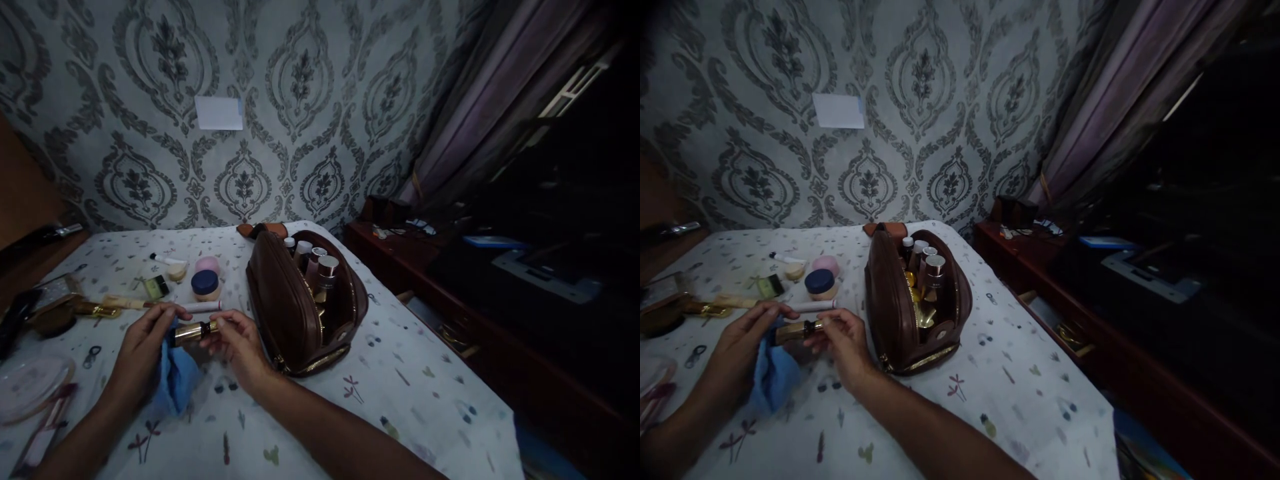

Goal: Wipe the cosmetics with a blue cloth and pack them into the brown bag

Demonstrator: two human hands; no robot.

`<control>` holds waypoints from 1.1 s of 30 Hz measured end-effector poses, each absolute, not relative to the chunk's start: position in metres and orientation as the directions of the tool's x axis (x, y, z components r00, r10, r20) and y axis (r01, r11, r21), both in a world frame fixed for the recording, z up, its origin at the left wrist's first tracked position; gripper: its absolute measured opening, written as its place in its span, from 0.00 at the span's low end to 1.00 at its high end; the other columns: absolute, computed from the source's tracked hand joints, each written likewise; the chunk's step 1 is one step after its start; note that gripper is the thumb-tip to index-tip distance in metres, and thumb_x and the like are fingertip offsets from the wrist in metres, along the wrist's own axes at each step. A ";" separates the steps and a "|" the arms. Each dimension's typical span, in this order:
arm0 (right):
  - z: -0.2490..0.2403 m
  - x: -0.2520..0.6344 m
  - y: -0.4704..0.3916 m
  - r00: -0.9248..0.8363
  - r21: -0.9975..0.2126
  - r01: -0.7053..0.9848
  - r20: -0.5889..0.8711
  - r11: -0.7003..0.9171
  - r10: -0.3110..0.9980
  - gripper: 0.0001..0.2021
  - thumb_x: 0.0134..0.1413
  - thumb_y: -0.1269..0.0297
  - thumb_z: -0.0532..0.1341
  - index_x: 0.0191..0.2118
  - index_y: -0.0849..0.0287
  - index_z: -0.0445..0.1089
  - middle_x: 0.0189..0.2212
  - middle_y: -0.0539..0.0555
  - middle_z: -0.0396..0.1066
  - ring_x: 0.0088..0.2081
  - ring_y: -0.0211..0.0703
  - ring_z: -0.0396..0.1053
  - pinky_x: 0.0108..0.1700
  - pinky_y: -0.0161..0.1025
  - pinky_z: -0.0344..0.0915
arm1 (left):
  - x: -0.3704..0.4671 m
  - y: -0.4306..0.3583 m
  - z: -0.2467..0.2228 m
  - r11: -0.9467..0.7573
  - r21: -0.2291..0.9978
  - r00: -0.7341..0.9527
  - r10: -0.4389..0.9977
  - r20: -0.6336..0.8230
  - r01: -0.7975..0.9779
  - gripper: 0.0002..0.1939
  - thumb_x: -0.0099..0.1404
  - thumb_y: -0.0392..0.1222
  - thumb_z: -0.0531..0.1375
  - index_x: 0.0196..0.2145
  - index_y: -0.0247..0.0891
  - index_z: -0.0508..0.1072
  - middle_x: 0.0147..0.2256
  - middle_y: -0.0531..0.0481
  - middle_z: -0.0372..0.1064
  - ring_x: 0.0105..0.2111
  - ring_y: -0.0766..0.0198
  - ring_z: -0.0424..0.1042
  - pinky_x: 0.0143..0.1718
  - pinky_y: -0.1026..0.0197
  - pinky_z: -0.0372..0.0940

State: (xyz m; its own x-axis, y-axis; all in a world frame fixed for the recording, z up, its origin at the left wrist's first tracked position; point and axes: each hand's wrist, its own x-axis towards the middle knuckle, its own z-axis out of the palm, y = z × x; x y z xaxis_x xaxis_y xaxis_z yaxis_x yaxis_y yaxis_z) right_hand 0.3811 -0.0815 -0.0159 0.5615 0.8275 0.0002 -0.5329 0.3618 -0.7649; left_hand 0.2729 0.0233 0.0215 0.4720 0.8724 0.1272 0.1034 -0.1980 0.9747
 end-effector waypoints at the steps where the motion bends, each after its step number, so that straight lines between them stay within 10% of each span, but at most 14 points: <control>1: -0.016 0.381 -0.081 0.573 -0.772 -0.521 -0.001 0.363 0.819 0.22 0.40 0.47 0.72 0.33 0.59 0.73 0.23 0.49 0.74 0.22 0.38 0.72 0.26 0.33 0.63 | 0.272 0.024 0.021 -0.177 0.978 0.490 0.866 0.103 0.108 0.26 0.54 0.65 0.62 0.33 0.37 0.75 0.33 0.50 0.74 0.36 0.56 0.72 0.36 0.61 0.68; 33: -0.027 0.393 -0.075 0.634 -0.926 -0.305 -0.024 0.221 0.773 0.22 0.40 0.46 0.72 0.34 0.58 0.72 0.29 0.53 0.75 0.33 0.47 0.75 0.40 0.43 0.70 | 0.265 0.041 0.014 -0.730 0.630 0.678 0.605 0.417 0.264 0.10 0.69 0.42 0.49 0.35 0.40 0.69 0.32 0.51 0.70 0.35 0.61 0.71 0.40 0.60 0.64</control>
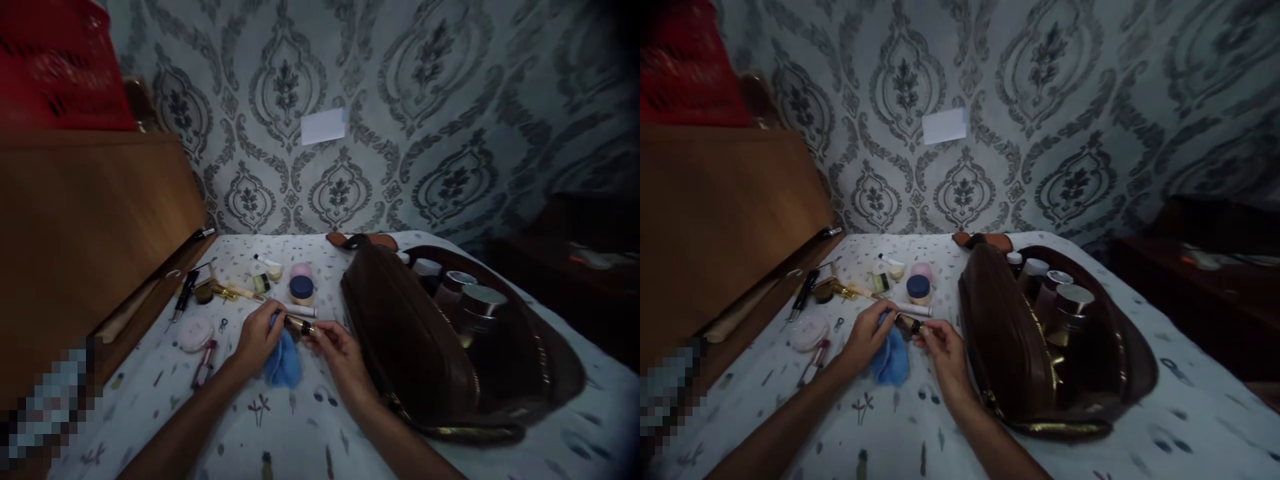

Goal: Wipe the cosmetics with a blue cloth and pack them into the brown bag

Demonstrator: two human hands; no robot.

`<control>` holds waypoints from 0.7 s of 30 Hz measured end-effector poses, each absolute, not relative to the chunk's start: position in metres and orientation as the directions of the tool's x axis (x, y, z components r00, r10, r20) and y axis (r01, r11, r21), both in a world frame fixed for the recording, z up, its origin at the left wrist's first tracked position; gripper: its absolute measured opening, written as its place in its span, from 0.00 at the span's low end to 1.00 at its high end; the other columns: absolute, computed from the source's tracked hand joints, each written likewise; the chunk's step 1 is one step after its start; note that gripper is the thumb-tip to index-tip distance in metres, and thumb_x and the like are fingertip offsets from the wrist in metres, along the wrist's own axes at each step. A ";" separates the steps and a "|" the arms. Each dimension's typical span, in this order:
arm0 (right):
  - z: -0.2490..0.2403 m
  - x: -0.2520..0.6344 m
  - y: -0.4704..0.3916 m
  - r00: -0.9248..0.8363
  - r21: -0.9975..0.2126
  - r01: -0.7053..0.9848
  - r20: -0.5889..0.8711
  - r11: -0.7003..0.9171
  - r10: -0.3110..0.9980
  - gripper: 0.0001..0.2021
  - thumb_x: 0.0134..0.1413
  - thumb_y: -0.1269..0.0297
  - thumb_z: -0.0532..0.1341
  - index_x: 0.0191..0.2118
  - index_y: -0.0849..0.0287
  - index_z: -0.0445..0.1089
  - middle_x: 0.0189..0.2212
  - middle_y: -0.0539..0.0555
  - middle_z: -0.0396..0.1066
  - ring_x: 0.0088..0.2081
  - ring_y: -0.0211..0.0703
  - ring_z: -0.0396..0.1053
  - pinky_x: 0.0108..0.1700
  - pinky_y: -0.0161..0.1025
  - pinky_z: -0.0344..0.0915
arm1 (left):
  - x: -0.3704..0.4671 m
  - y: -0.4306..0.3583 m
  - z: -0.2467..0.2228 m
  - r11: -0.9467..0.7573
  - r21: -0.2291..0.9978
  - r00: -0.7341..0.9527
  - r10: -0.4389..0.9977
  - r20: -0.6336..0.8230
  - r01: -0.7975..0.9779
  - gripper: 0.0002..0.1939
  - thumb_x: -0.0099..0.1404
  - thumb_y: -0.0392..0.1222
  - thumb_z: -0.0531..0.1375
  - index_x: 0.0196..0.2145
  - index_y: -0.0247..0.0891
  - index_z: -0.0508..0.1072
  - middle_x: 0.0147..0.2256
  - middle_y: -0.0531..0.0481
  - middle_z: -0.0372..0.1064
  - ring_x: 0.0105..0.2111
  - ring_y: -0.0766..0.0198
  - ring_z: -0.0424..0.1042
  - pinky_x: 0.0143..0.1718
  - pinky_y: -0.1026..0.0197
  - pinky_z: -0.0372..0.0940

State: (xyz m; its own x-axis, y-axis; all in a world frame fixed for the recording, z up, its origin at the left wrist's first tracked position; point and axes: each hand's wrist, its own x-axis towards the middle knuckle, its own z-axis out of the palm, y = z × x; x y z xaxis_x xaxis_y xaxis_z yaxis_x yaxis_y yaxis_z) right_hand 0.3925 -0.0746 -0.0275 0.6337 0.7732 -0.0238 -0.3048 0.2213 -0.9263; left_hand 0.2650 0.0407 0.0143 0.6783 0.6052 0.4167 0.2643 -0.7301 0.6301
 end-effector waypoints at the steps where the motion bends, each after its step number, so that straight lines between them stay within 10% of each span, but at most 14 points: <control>1: -0.028 0.393 -0.074 0.633 -0.931 -0.297 -0.023 0.215 0.774 0.23 0.38 0.45 0.73 0.34 0.58 0.72 0.29 0.53 0.75 0.33 0.48 0.75 0.40 0.44 0.70 | 0.264 0.044 0.013 -0.742 0.606 0.669 0.608 0.428 0.287 0.10 0.69 0.42 0.49 0.36 0.40 0.69 0.33 0.50 0.71 0.36 0.60 0.71 0.41 0.60 0.64; 12: -0.044 0.392 -0.069 0.577 -0.981 0.112 0.193 0.157 0.794 0.18 0.45 0.48 0.67 0.35 0.58 0.72 0.29 0.55 0.76 0.31 0.46 0.72 0.35 0.40 0.68 | 0.245 0.085 0.012 -0.709 0.199 0.678 0.705 0.209 0.676 0.34 0.58 0.22 0.47 0.61 0.36 0.62 0.61 0.40 0.62 0.63 0.54 0.58 0.60 0.51 0.60; 21: -0.032 0.389 -0.079 0.463 -0.866 0.471 0.404 0.167 0.788 0.11 0.50 0.65 0.56 0.37 0.56 0.74 0.38 0.57 0.76 0.40 0.49 0.74 0.41 0.42 0.70 | 0.247 0.083 0.019 -0.687 0.027 0.677 0.722 0.145 0.726 0.26 0.64 0.25 0.49 0.57 0.39 0.66 0.55 0.39 0.63 0.56 0.50 0.61 0.49 0.52 0.67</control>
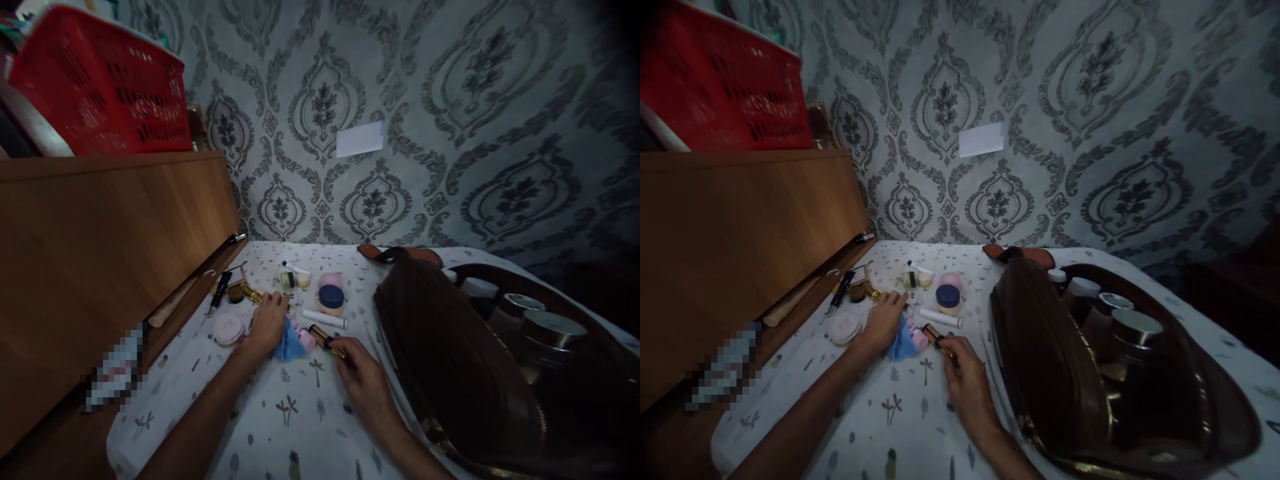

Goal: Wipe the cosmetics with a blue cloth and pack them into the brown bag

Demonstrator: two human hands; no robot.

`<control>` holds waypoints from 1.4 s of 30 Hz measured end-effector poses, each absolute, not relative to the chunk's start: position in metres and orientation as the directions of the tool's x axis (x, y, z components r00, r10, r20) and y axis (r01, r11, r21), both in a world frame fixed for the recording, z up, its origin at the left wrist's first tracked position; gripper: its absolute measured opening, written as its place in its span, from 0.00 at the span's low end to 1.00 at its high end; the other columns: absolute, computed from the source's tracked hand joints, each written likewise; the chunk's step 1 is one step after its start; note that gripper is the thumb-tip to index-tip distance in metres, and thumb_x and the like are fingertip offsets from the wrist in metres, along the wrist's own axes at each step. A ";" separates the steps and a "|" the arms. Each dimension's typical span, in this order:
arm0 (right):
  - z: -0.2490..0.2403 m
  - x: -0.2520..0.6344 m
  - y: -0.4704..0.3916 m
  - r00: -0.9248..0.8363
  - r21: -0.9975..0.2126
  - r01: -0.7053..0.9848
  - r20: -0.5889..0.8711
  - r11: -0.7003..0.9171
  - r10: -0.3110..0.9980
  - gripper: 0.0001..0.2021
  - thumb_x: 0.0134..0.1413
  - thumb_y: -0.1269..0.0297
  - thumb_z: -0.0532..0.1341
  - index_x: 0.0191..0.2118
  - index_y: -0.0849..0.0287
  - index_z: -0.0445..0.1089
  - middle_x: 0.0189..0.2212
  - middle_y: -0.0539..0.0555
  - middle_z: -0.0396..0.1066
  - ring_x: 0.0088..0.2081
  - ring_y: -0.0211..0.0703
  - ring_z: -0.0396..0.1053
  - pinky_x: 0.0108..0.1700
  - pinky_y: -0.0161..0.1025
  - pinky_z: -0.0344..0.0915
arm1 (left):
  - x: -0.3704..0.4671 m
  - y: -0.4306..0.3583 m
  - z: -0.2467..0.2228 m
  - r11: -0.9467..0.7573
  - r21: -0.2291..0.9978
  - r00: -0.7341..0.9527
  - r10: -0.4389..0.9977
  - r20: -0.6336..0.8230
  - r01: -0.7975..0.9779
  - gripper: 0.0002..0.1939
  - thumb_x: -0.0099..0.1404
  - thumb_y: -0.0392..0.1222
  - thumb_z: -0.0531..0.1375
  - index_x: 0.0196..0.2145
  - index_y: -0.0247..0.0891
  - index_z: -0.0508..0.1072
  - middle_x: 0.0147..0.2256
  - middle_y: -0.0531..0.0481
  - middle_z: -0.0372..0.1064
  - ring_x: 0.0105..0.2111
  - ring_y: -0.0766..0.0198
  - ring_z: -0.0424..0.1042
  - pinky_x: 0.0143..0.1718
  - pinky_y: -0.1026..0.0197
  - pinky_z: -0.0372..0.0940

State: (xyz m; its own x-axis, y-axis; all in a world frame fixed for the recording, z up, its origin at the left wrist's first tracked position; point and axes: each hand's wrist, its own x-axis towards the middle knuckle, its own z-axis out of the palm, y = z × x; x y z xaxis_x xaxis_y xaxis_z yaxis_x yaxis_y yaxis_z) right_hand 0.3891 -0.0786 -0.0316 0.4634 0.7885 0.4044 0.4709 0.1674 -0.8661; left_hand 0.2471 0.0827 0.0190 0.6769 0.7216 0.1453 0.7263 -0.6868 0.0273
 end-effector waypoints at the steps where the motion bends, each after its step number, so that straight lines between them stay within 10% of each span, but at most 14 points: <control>1: -0.031 0.389 -0.079 0.452 -0.860 0.482 0.410 0.169 0.792 0.11 0.49 0.66 0.56 0.37 0.56 0.74 0.38 0.58 0.75 0.41 0.49 0.74 0.42 0.42 0.70 | 0.248 0.082 0.020 -0.681 0.013 0.672 0.726 0.146 0.733 0.23 0.65 0.26 0.49 0.55 0.39 0.67 0.54 0.39 0.63 0.55 0.49 0.62 0.47 0.52 0.68; 21: -0.035 0.391 -0.079 0.393 -0.810 0.559 0.445 0.175 0.805 0.11 0.52 0.68 0.54 0.38 0.56 0.73 0.39 0.57 0.75 0.42 0.49 0.73 0.44 0.43 0.70 | 0.240 0.078 0.043 -0.681 0.002 0.662 0.713 0.232 0.732 0.13 0.73 0.40 0.47 0.51 0.41 0.67 0.48 0.44 0.72 0.50 0.55 0.65 0.43 0.58 0.65; 31: -0.037 0.391 -0.080 0.372 -0.789 0.594 0.443 0.158 0.816 0.11 0.54 0.68 0.54 0.38 0.56 0.73 0.42 0.58 0.74 0.46 0.49 0.72 0.48 0.45 0.68 | 0.234 0.077 0.049 -0.745 0.469 0.559 0.667 0.494 0.475 0.24 0.70 0.45 0.53 0.62 0.41 0.58 0.38 0.49 0.71 0.36 0.60 0.72 0.39 0.61 0.63; 42: -0.012 0.372 -0.095 0.341 -0.839 0.411 0.504 0.356 0.794 0.10 0.64 0.61 0.56 0.47 0.55 0.70 0.42 0.56 0.74 0.44 0.45 0.72 0.46 0.40 0.67 | 0.254 0.032 0.050 -0.619 0.764 0.622 0.674 0.399 0.181 0.12 0.66 0.51 0.55 0.34 0.38 0.69 0.23 0.58 0.63 0.24 0.67 0.63 0.28 0.66 0.56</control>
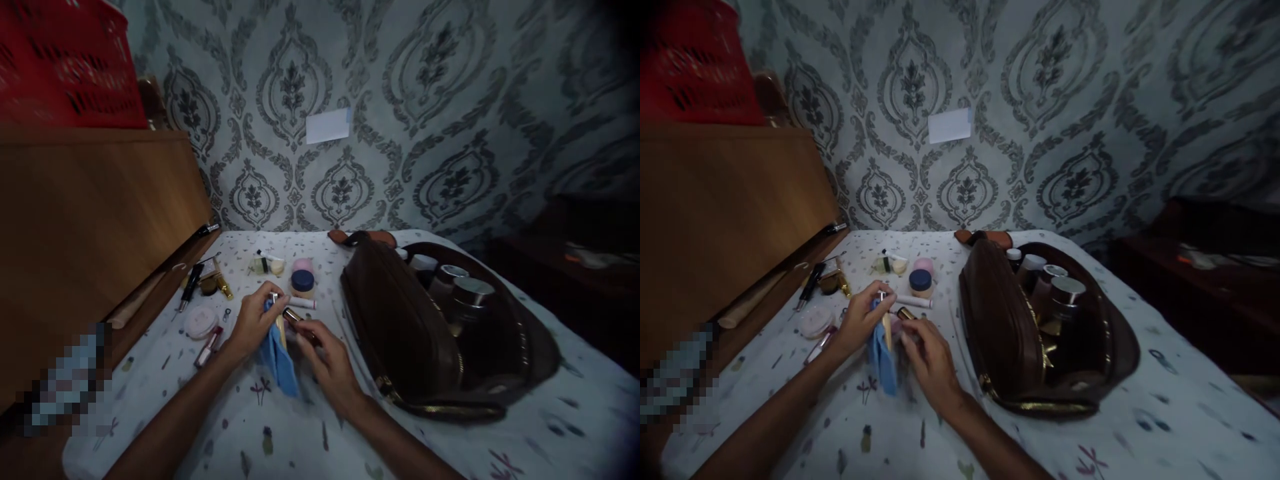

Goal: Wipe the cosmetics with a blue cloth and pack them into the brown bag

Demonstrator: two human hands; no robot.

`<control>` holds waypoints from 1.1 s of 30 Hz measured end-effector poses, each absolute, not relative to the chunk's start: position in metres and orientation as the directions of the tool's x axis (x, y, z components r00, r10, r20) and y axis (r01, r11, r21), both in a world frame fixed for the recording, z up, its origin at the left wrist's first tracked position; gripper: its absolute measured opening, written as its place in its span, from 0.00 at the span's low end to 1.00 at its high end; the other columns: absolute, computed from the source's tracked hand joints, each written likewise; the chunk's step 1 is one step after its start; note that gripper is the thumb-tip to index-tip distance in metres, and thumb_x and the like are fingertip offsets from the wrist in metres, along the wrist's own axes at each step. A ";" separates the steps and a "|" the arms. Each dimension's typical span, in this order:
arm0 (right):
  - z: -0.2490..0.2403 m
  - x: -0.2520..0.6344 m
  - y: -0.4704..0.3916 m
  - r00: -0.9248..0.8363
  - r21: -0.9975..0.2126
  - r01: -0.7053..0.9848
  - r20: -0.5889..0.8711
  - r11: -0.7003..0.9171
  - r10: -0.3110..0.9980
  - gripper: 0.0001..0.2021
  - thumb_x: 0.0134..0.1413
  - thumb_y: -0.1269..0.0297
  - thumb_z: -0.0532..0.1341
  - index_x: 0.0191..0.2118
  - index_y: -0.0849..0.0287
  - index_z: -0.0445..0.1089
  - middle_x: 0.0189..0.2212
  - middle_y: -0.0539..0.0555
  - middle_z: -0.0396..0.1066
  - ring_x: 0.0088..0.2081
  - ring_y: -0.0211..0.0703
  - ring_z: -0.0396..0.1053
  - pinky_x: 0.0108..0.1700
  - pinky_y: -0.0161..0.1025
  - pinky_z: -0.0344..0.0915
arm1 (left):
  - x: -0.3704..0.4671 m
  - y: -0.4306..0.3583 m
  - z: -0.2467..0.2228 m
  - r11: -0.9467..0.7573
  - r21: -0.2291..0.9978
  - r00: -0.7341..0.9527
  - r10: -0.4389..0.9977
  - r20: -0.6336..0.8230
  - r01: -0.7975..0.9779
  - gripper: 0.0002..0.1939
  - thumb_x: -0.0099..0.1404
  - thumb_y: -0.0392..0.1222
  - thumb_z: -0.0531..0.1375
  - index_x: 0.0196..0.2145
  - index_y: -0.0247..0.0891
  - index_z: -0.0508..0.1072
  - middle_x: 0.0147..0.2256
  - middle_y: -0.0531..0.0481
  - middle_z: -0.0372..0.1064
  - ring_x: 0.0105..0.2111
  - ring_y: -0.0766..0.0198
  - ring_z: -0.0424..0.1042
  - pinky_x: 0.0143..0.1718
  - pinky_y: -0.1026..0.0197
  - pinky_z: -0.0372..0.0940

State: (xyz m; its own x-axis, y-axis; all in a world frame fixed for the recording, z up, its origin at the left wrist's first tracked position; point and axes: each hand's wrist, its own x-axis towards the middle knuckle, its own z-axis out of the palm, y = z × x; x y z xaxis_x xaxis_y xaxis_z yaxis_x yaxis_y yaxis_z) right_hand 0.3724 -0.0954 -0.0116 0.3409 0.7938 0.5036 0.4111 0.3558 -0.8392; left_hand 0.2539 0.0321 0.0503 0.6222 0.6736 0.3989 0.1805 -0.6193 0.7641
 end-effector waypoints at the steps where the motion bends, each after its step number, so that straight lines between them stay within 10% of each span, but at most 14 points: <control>1: -0.010 0.369 -0.097 0.322 -0.870 0.347 0.462 0.351 0.826 0.11 0.65 0.60 0.56 0.49 0.55 0.69 0.42 0.55 0.74 0.44 0.44 0.72 0.45 0.39 0.67 | 0.256 0.027 0.049 -0.612 0.771 0.642 0.665 0.380 0.177 0.13 0.67 0.51 0.55 0.32 0.38 0.69 0.23 0.58 0.63 0.24 0.67 0.63 0.28 0.66 0.56; 11: -0.018 0.360 -0.086 0.267 -0.920 -0.355 0.070 0.166 0.961 0.24 0.42 0.54 0.72 0.42 0.55 0.65 0.25 0.44 0.70 0.24 0.34 0.66 0.27 0.31 0.60 | 0.262 0.016 0.038 -0.544 0.828 0.645 0.683 0.342 0.137 0.26 0.69 0.58 0.48 0.23 0.37 0.66 0.20 0.56 0.61 0.23 0.66 0.61 0.27 0.64 0.56; 18: -0.011 0.362 -0.088 0.252 -0.858 -0.511 -0.082 0.061 0.964 0.24 0.34 0.57 0.75 0.39 0.57 0.69 0.25 0.47 0.73 0.23 0.38 0.70 0.25 0.32 0.63 | 0.261 0.038 0.037 -0.346 0.936 0.287 0.892 0.348 -0.059 0.26 0.68 0.64 0.49 0.32 0.38 0.69 0.26 0.54 0.59 0.26 0.66 0.60 0.26 0.65 0.57; 26: -0.003 0.365 -0.090 0.281 -0.757 -0.651 -0.171 0.056 0.944 0.19 0.33 0.60 0.75 0.34 0.61 0.73 0.22 0.49 0.74 0.21 0.35 0.69 0.27 0.31 0.64 | 0.264 0.009 0.039 -0.671 0.740 0.734 0.484 0.476 -0.037 0.16 0.70 0.50 0.52 0.30 0.38 0.69 0.32 0.49 0.64 0.35 0.61 0.66 0.38 0.61 0.60; 33: -0.007 0.365 -0.093 0.178 -0.762 -0.646 -0.193 -0.033 0.965 0.20 0.34 0.57 0.76 0.30 0.60 0.69 0.21 0.49 0.74 0.21 0.35 0.71 0.24 0.29 0.63 | 0.262 0.015 0.040 -0.587 0.802 0.730 0.596 0.335 0.110 0.17 0.68 0.51 0.53 0.26 0.38 0.66 0.24 0.55 0.60 0.26 0.65 0.62 0.30 0.63 0.57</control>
